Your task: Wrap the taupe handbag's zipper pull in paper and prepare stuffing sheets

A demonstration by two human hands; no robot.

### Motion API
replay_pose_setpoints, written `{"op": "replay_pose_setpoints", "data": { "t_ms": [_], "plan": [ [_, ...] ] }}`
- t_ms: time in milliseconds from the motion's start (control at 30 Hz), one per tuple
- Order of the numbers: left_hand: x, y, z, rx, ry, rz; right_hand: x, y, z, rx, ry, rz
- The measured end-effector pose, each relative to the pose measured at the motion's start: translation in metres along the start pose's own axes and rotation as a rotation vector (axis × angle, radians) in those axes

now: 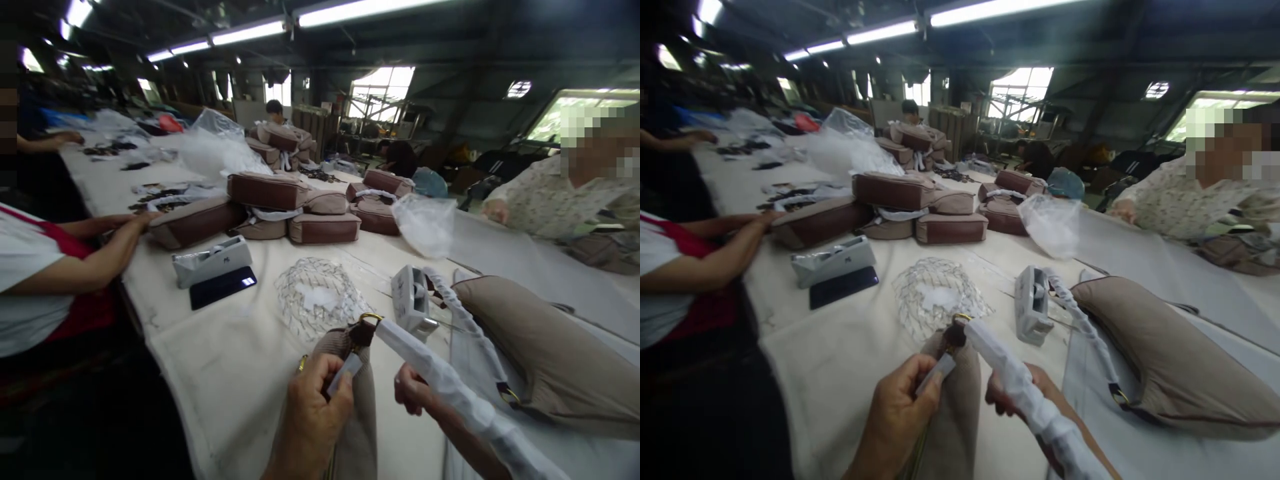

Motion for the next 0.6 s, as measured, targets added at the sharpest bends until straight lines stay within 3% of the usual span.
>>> {"op": "replay_pose_setpoints", "data": {
  "t_ms": [100, 200, 600],
  "plan": [
    [0.001, -0.004, -0.011, -0.128, 0.116, -0.044, -0.047, -0.024, 0.050, 0.120, 0.047, 0.199],
    [0.000, -0.008, -0.016, -0.193, 0.161, -0.033, -0.075, -0.032, 0.081, 0.146, 0.077, 0.306],
    [-0.006, -0.013, -0.015, -0.400, 0.260, -0.166, -0.071, -0.019, 0.091, -0.079, -0.126, 0.141]
  ]
}}
Point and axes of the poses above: each hand's wrist, its own y-axis towards the middle knuckle, its own x-axis out of the back of the hand, z = x × y, the point moved 8 cm from there along y, towards the middle knuckle, and after that the axes turned 5 degrees about -x, right-handed, at the moved point
